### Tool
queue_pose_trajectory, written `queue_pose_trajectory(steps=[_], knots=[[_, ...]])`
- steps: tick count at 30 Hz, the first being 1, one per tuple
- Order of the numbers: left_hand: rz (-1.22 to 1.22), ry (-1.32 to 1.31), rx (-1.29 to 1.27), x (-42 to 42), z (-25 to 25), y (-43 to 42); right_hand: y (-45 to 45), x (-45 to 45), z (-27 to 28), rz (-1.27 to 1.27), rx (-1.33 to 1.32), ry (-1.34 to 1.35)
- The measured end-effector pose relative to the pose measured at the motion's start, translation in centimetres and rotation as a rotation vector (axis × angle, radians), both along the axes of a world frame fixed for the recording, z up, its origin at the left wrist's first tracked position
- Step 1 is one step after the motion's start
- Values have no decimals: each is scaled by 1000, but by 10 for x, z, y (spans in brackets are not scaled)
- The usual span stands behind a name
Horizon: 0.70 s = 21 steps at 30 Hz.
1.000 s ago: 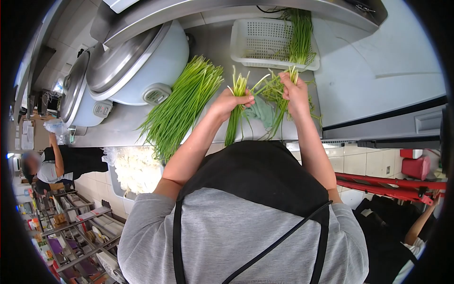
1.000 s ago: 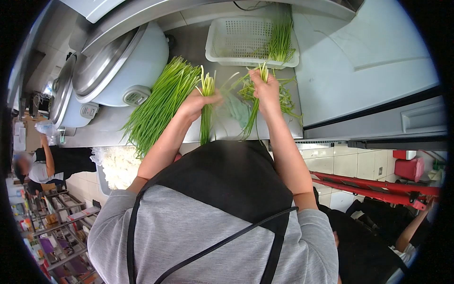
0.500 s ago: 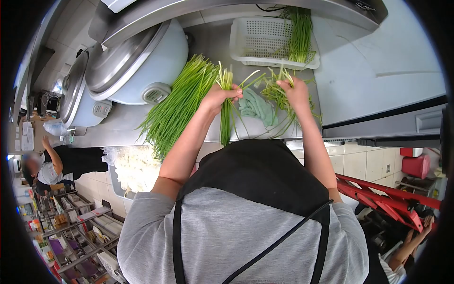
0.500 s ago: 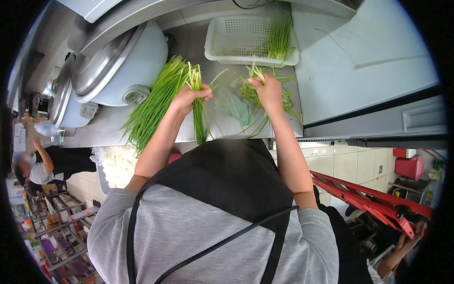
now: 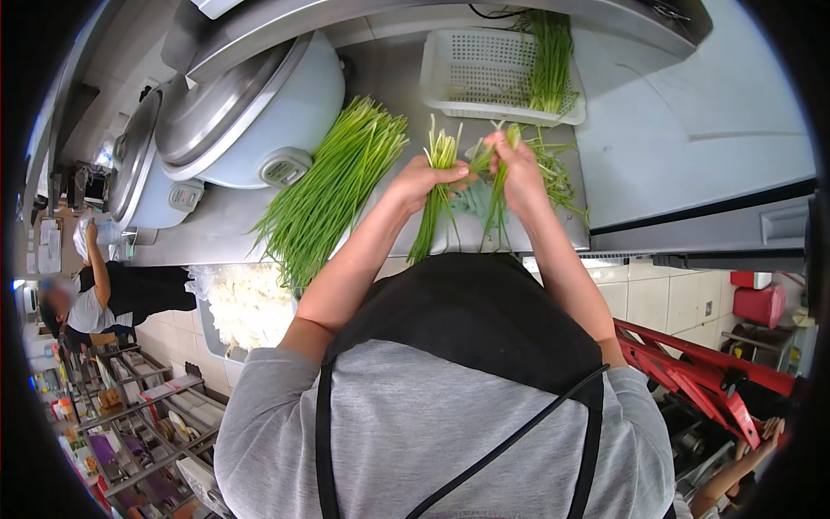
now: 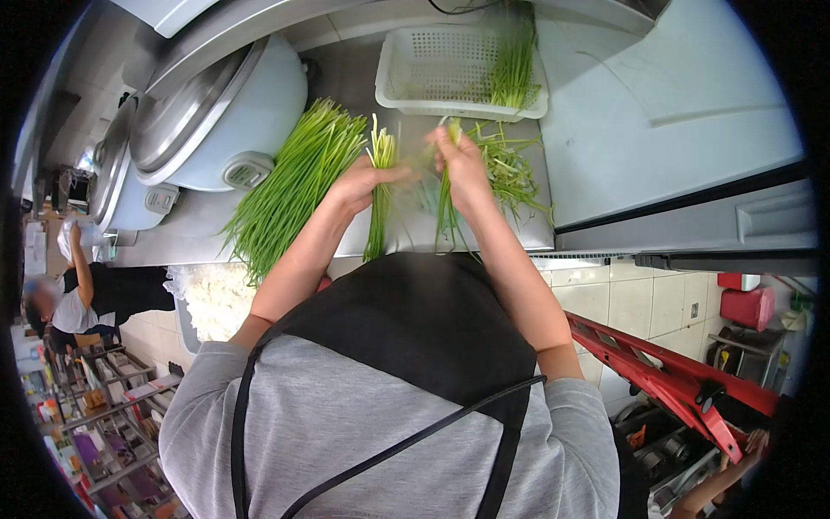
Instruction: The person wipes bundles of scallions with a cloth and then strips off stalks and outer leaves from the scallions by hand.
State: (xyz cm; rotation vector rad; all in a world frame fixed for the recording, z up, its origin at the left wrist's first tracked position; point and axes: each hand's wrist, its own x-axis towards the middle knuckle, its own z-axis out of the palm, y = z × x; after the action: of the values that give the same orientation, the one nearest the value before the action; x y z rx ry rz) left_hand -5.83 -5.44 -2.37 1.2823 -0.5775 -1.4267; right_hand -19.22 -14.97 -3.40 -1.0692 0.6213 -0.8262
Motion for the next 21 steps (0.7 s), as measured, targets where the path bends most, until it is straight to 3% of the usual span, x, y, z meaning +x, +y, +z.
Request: queue_pose_trajectory(steps=[4,7,9,21], knots=[[-19,59,8,6,-3,0,-4,1,16,-195,136,-186],[-77,66,1,6,-3,-2,2,-2,25,-81,144,-93],[-106,64,7,4,-3,-3,8,3,22,122,-64,188],[-19,-18,22,11,2,4,-12,-4,10,-37,147,25]])
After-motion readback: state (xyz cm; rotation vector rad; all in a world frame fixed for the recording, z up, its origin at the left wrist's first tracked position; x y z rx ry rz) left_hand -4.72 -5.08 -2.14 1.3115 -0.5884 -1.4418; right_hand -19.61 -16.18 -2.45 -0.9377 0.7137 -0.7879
